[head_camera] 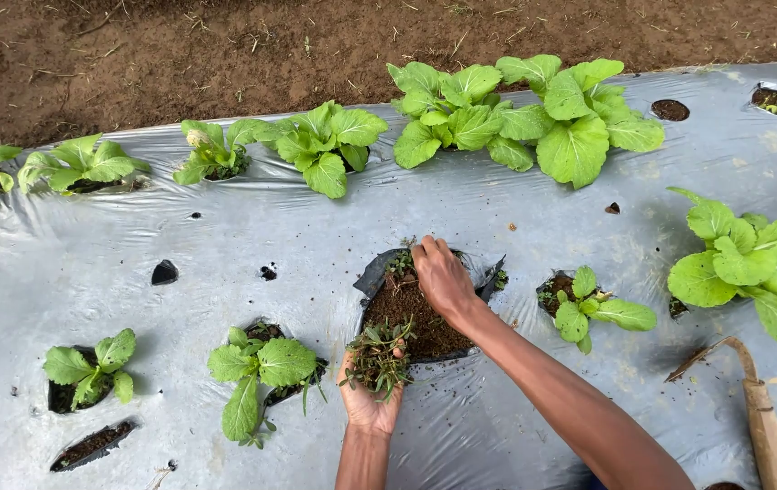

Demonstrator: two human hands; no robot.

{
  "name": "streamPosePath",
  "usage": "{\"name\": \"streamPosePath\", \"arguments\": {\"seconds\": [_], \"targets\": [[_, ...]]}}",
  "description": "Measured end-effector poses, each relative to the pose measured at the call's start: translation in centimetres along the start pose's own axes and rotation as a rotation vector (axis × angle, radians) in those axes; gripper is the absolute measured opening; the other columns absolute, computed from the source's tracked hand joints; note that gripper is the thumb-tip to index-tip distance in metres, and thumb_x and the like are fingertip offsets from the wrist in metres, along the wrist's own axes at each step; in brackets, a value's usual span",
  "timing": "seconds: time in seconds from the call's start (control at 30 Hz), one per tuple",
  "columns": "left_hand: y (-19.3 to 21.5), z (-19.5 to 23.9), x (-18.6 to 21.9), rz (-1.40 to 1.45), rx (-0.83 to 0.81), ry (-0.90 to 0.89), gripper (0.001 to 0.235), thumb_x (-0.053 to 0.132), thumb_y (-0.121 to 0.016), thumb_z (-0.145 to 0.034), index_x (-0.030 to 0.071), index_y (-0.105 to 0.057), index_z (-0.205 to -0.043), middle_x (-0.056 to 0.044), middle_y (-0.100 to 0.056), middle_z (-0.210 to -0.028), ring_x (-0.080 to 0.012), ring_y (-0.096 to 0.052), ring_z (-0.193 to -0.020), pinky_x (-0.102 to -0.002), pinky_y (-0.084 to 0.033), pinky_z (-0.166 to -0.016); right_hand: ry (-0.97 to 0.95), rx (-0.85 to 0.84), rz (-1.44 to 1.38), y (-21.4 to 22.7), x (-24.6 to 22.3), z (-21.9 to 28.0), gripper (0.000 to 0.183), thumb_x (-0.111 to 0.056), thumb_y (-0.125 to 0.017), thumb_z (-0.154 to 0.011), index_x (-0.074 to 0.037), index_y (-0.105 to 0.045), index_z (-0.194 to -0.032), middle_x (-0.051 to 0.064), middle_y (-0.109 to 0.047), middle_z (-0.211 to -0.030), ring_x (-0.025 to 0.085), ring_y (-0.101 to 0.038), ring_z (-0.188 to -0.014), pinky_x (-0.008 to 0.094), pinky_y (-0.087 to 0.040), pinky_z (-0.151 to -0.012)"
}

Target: Weeding and loosening soil around seedlings in a field using hands and a small hoe.

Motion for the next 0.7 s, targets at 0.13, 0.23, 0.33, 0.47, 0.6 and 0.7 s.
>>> {"name": "streamPosePath", "arguments": {"seconds": [0.13,0.23,0.33,0.47,0.6,0.7], "targets": [[0.6,-0.1,0.1,0.008,0.006,0.002,0.026,0.022,-0.065,-0.088,0.002,-0.067,-0.104,-0.025,-0.068,-0.11,-0.0427,-0.068,-0.097,-0.04,-0.065,-0.074,-0.003,0.012,0.031,-2.5,1.4,-0.5,0.022,0.007,-0.052,-0.098,0.006,-0.073,-0.104,0.022,-0.071,-0.094,0.026,-0.073,-0.08,0.031,-0.063,-0.062],[0.7,-0.3,0.0,0.002,-0.002,0.008,0.027,0.022,-0.064,-0.089,0.002,-0.067,-0.106,-0.025,-0.068,-0.112,-0.0418,-0.067,-0.097,-0.039,-0.064,-0.073,-0.083,-0.08,-0.084,-5.9,3.9,-0.4,0.023,0.007,-0.053,-0.1,0.009,-0.072,-0.112,0.023,-0.07,-0.097,0.026,-0.071,-0.08,0.033,-0.062,-0.064],[0.7,-0.5,0.2,-0.001,-0.009,0.004,0.027,0.022,-0.063,-0.09,0.002,-0.067,-0.107,-0.025,-0.069,-0.114,-0.0409,-0.067,-0.097,-0.039,-0.064,-0.072,-0.146,-0.074,-0.252,-2.0,2.3,-0.3,0.022,0.006,-0.053,-0.1,0.011,-0.071,-0.112,0.024,-0.07,-0.095,0.028,-0.072,-0.079,0.035,-0.063,-0.064],[1.3,-0.7,0.3,-0.001,-0.008,-0.011,0.029,0.023,-0.062,-0.091,0.002,-0.067,-0.109,-0.026,-0.069,-0.116,-0.0396,-0.067,-0.097,-0.038,-0.063,-0.071,-0.192,0.03,-0.364,-2.2,3.1,0.6,0.02,0.005,-0.055,-0.1,0.01,-0.072,-0.11,0.024,-0.07,-0.096,0.031,-0.072,-0.081,0.035,-0.062,-0.066],[1.4,-0.9,0.5,-0.005,-0.016,-0.019,0.03,0.023,-0.06,-0.092,0.002,-0.068,-0.112,-0.026,-0.069,-0.119,-0.0383,-0.066,-0.097,-0.037,-0.062,-0.07,-0.205,0.254,-0.42,-2.7,3.6,1.5,0.01,0.006,-0.067,-0.095,0.006,-0.074,-0.102,0.022,-0.075,-0.098,0.029,-0.073,-0.077,0.029,-0.066,-0.062],[0.8,-0.2,0.5,-0.012,-0.011,-0.029,0.029,0.025,-0.063,-0.091,0.002,-0.066,-0.109,-0.028,-0.066,-0.118,-0.0379,-0.066,-0.094,-0.038,-0.063,-0.068,-0.202,0.34,-0.449,-2.5,3.8,2.1,0.011,0.004,-0.066,-0.095,0.003,-0.074,-0.104,0.018,-0.076,-0.096,0.026,-0.073,-0.077,0.029,-0.064,-0.063]]}}
Point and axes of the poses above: each hand's wrist, its own z-axis away from the middle knuckle, its own y-axis out of the back of the hand, x = y × z, the point moved 6 cm from there along -z, towards the middle knuckle
